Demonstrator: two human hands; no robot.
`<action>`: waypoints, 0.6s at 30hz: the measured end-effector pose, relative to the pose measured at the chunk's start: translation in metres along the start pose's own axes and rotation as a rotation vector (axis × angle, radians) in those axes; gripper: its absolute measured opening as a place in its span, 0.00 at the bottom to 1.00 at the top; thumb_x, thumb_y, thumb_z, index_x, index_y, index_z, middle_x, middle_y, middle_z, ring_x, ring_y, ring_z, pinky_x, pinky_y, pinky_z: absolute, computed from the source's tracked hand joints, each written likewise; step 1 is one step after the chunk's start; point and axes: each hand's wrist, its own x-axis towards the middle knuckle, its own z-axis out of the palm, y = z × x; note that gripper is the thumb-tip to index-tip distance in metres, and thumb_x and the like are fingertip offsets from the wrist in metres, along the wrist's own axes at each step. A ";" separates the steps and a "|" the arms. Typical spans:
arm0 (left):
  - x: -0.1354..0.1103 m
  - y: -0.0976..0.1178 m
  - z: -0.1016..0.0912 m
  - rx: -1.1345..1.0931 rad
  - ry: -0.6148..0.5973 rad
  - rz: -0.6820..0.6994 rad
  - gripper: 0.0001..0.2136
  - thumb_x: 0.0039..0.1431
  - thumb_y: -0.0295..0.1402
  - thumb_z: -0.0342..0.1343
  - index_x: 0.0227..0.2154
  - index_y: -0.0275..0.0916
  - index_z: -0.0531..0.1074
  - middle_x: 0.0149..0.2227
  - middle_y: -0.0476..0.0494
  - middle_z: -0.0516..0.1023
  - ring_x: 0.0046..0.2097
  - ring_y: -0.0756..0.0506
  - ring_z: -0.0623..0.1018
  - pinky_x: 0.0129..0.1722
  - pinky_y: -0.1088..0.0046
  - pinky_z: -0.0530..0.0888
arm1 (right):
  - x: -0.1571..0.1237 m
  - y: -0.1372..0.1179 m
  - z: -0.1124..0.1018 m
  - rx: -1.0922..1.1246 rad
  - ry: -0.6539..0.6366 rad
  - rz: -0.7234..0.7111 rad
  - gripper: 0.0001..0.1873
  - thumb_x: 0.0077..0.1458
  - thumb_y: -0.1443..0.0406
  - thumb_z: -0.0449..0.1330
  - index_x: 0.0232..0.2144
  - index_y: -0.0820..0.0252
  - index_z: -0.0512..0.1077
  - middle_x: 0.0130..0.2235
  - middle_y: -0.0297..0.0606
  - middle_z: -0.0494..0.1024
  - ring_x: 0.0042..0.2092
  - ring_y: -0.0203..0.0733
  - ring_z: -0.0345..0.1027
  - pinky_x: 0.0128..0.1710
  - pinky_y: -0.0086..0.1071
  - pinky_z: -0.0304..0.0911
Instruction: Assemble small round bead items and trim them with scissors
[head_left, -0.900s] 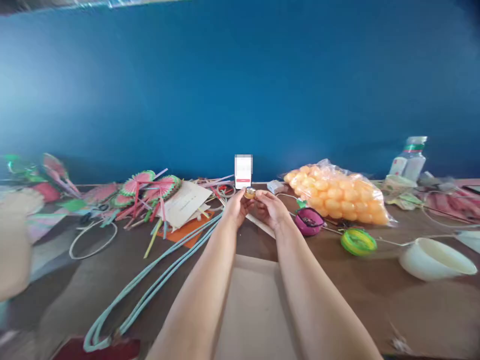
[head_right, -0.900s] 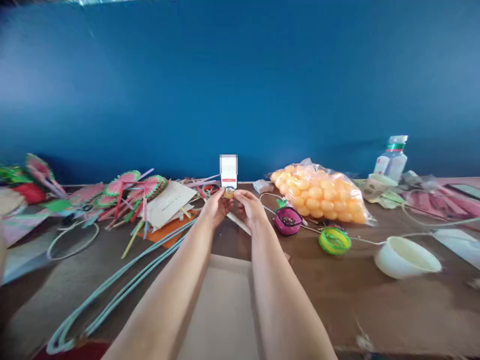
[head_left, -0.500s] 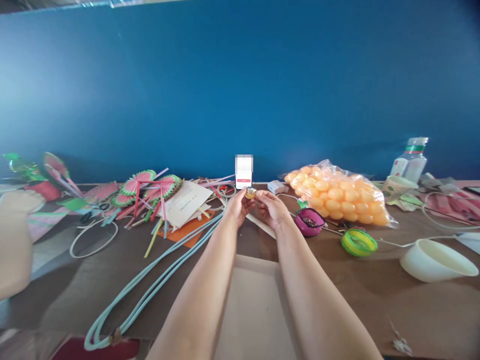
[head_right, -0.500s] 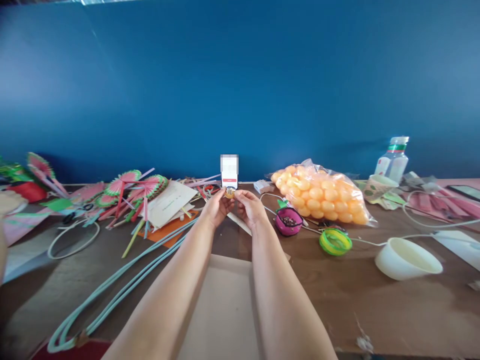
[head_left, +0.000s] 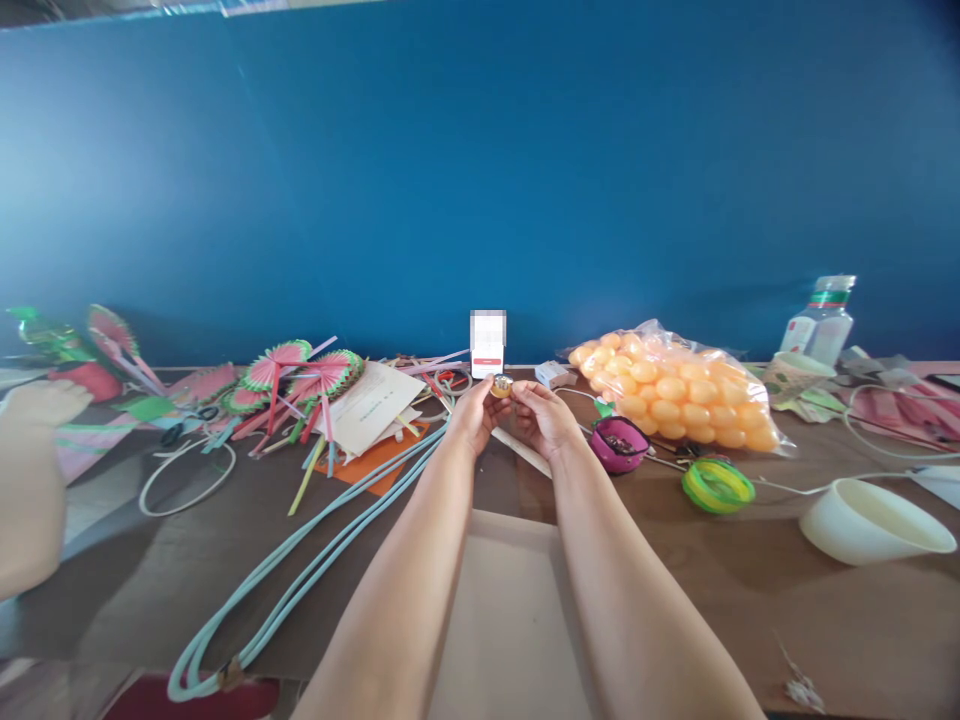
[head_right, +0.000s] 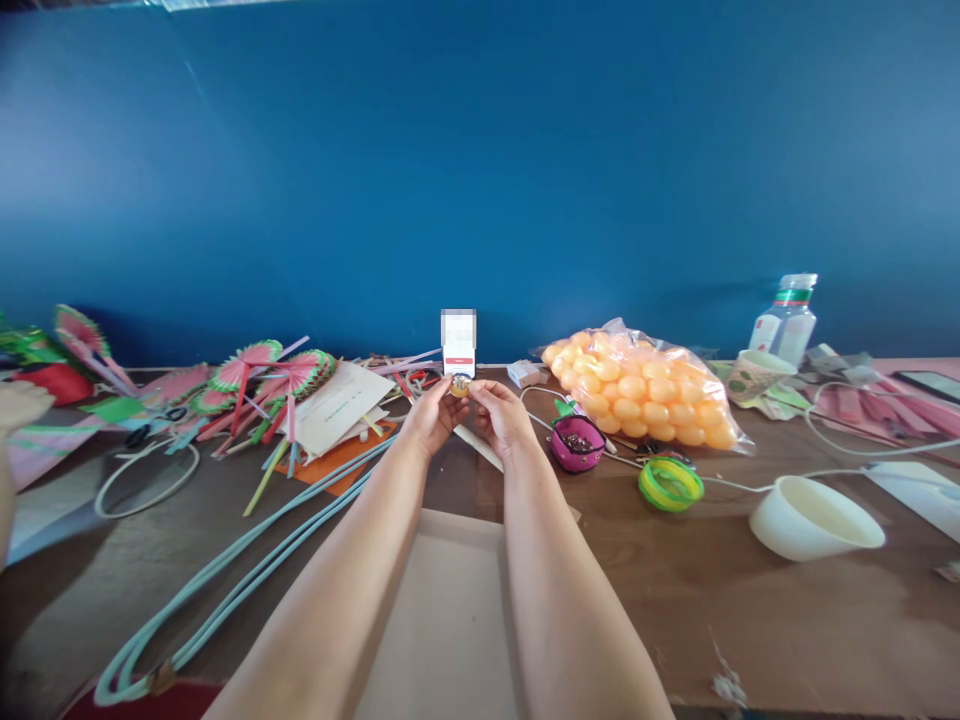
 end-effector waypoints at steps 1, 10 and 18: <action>0.000 0.000 0.000 0.001 -0.002 0.000 0.09 0.65 0.33 0.54 0.34 0.32 0.74 0.26 0.44 0.77 0.25 0.52 0.75 0.27 0.79 0.73 | 0.000 0.000 0.000 -0.001 0.001 -0.001 0.24 0.28 0.58 0.78 0.25 0.60 0.71 0.21 0.25 0.67 0.22 0.25 0.52 0.19 0.21 0.45; 0.002 -0.001 -0.001 -0.021 -0.016 0.008 0.07 0.63 0.33 0.57 0.36 0.33 0.74 0.27 0.43 0.78 0.26 0.52 0.75 0.30 0.78 0.74 | 0.000 0.000 0.000 0.008 0.006 -0.002 0.23 0.28 0.59 0.77 0.24 0.60 0.72 0.21 0.27 0.68 0.22 0.26 0.52 0.20 0.23 0.45; 0.002 -0.001 -0.001 -0.025 -0.017 -0.001 0.08 0.63 0.34 0.58 0.36 0.33 0.74 0.27 0.44 0.77 0.26 0.52 0.75 0.31 0.78 0.74 | 0.000 -0.001 0.001 0.010 -0.020 -0.004 0.23 0.29 0.58 0.78 0.25 0.59 0.71 0.21 0.26 0.68 0.22 0.26 0.51 0.20 0.23 0.46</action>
